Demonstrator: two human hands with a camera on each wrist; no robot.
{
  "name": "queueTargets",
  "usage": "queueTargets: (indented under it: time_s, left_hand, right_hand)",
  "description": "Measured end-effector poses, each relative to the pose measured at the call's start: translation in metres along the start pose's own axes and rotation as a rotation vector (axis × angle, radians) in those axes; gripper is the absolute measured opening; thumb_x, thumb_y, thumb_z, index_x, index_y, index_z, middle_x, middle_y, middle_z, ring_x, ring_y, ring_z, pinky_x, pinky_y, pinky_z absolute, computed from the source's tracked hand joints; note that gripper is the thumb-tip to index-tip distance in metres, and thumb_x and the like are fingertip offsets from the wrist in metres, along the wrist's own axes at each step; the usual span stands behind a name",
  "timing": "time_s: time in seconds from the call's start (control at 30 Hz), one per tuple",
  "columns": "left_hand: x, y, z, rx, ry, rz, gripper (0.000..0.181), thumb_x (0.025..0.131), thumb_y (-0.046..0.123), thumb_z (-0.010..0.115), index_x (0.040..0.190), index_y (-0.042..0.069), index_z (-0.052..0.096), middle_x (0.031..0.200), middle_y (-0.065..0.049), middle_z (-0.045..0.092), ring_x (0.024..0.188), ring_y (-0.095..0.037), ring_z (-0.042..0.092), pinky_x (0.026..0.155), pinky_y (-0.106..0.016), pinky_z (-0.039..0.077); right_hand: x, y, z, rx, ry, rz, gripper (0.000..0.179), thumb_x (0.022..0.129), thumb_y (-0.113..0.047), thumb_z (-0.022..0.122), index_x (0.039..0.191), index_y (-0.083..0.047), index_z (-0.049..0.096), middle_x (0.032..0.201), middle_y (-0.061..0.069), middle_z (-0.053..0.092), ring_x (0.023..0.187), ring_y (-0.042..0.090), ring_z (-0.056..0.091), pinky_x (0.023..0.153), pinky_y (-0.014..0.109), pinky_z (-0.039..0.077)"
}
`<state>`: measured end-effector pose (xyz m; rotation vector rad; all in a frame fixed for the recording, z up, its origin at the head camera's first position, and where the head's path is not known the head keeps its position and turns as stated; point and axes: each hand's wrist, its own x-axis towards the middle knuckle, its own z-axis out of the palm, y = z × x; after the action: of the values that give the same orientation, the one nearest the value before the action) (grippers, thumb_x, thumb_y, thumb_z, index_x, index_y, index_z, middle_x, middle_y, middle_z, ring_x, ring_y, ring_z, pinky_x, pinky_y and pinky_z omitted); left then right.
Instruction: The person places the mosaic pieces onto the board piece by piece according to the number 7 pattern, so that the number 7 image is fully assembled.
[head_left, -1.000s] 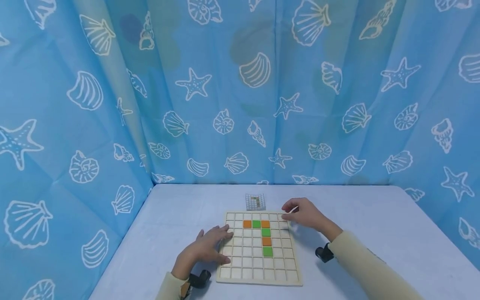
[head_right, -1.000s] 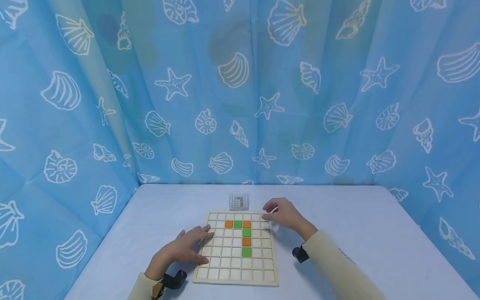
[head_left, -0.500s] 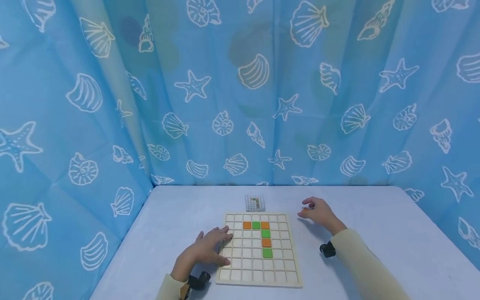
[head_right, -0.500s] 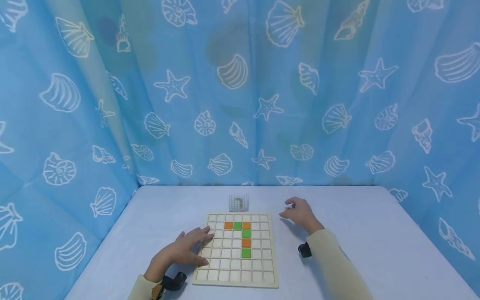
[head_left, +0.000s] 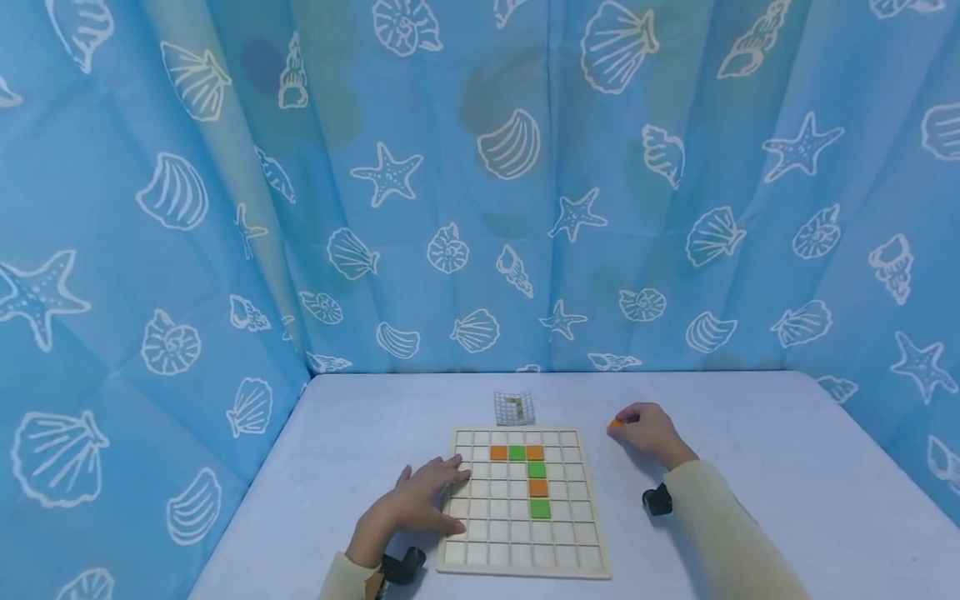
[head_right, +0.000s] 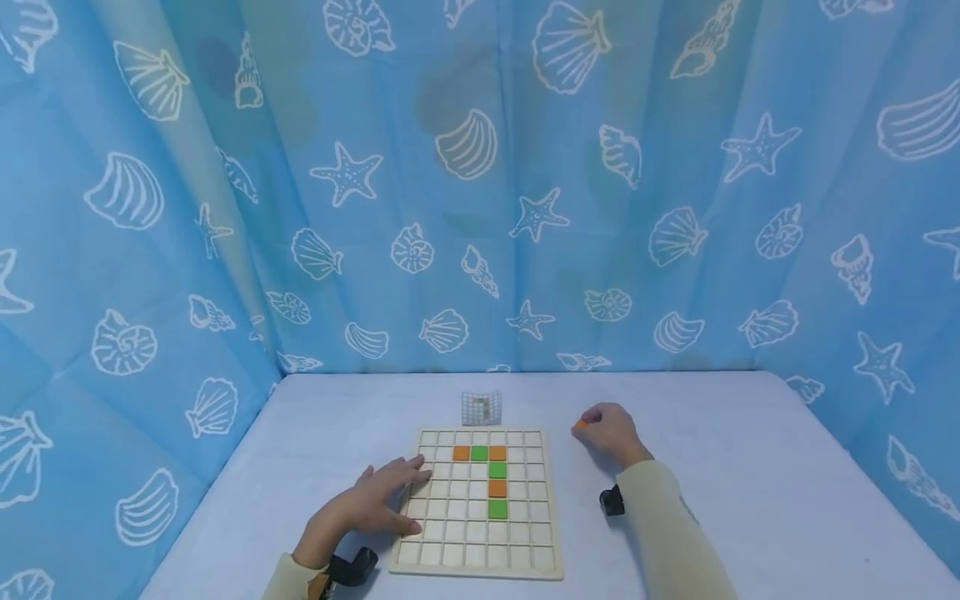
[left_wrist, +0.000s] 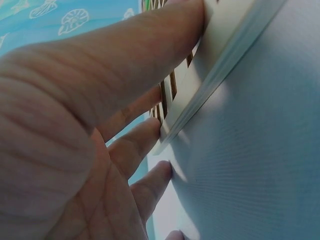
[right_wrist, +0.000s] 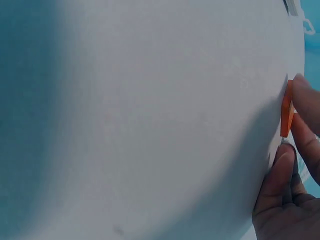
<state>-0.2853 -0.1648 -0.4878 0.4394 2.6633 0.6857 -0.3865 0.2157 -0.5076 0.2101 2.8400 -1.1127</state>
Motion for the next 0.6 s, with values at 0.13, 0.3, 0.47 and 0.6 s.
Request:
queueTargets:
  time_s: [0.13, 0.3, 0.47, 0.6]
  left_hand:
    - [0.0, 0.002, 0.001, 0.0, 0.0, 0.011, 0.076, 0.077, 0.037, 0.083, 0.143, 0.015, 0.053, 0.161, -0.008, 0.034, 0.15, -0.04, 0.023, 0.116, -0.074, 0.005]
    - [0.0, 0.003, 0.001, 0.006, -0.003, 0.004, 0.076, 0.077, 0.036, 0.083, 0.143, 0.015, 0.052, 0.161, -0.008, 0.034, 0.15, -0.04, 0.023, 0.117, -0.074, 0.006]
    - [0.0, 0.001, 0.001, 0.007, 0.001, 0.007, 0.076, 0.077, 0.036, 0.084, 0.143, 0.015, 0.053, 0.16, -0.008, 0.035, 0.15, -0.04, 0.024, 0.116, -0.074, 0.006]
    - [-0.001, 0.002, 0.0, 0.009, -0.001, 0.005, 0.076, 0.077, 0.037, 0.083, 0.143, 0.016, 0.052, 0.16, -0.008, 0.035, 0.15, -0.039, 0.024, 0.116, -0.074, 0.005]
  right_hand:
    - [0.001, -0.002, 0.0, -0.042, 0.004, -0.031, 0.031, 0.087, -0.016, 0.073, 0.11, 0.003, 0.062, 0.108, 0.021, 0.063, 0.097, 0.032, 0.058, 0.084, 0.044, 0.053]
    - [0.004, -0.003, 0.004, -0.103, -0.004, -0.064, 0.028, 0.087, -0.014, 0.071, 0.109, 0.001, 0.059, 0.104, 0.019, 0.062, 0.091, 0.029, 0.057, 0.079, 0.041, 0.052]
    - [0.0, -0.008, 0.005, -0.118, -0.013, -0.08, 0.023, 0.088, -0.01, 0.069, 0.107, -0.002, 0.058, 0.1, 0.017, 0.063, 0.086, 0.027, 0.058, 0.074, 0.038, 0.052]
    - [-0.004, -0.014, 0.002, -0.136, -0.023, -0.155, 0.02, 0.086, -0.005, 0.068, 0.104, -0.001, 0.06, 0.098, 0.015, 0.064, 0.086, 0.026, 0.059, 0.075, 0.04, 0.053]
